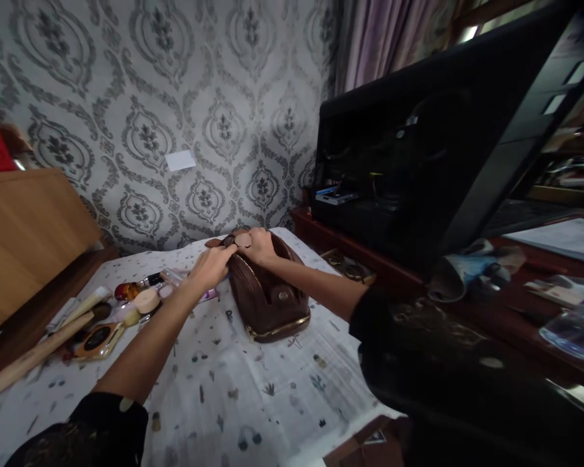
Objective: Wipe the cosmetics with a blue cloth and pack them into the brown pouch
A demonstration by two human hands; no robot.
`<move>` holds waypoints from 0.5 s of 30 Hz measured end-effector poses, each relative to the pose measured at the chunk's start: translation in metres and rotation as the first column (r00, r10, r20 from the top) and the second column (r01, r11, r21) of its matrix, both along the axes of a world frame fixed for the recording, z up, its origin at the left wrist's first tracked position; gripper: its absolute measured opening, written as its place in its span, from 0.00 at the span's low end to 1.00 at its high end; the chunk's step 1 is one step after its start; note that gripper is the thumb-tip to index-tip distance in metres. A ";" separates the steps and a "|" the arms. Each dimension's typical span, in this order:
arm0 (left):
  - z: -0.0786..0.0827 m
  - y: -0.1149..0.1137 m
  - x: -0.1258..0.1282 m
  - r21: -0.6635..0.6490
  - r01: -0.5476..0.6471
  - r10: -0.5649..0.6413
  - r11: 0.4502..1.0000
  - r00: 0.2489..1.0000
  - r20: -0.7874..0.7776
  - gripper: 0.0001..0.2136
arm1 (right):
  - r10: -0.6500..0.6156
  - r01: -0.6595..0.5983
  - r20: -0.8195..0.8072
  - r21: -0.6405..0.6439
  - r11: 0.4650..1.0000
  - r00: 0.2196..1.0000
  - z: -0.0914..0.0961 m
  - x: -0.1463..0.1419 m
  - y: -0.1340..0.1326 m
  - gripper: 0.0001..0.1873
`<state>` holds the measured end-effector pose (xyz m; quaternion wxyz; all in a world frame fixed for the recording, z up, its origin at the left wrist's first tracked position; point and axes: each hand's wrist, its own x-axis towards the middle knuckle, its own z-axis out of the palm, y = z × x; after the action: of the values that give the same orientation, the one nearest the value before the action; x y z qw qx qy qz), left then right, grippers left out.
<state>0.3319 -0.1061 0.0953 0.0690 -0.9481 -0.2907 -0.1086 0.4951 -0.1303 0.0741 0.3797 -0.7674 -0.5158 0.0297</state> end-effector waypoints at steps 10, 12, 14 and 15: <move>-0.016 0.014 -0.004 -0.035 0.011 -0.009 0.999 0.997 0.078 0.14 | -0.109 0.087 -0.116 -0.180 0.980 0.987 -0.060 0.005 0.039 0.31; -0.020 0.015 -0.005 -0.049 0.014 -0.009 0.999 0.994 0.108 0.13 | -0.127 0.101 -0.130 -0.191 0.976 0.983 -0.071 0.004 0.040 0.36; -0.022 0.016 -0.005 -0.056 0.009 -0.002 0.998 0.992 0.125 0.12 | -0.135 0.105 -0.145 -0.196 0.975 0.980 -0.079 0.003 0.040 0.39; -0.023 0.015 -0.005 -0.058 0.006 0.002 0.998 0.991 0.131 0.12 | -0.135 0.103 -0.153 -0.196 0.975 0.979 -0.081 0.003 0.040 0.40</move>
<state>0.3269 -0.0907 0.0724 0.0221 -0.9409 -0.2966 -0.1622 0.4980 -0.0904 -0.0074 0.3483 -0.8242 -0.4304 0.1187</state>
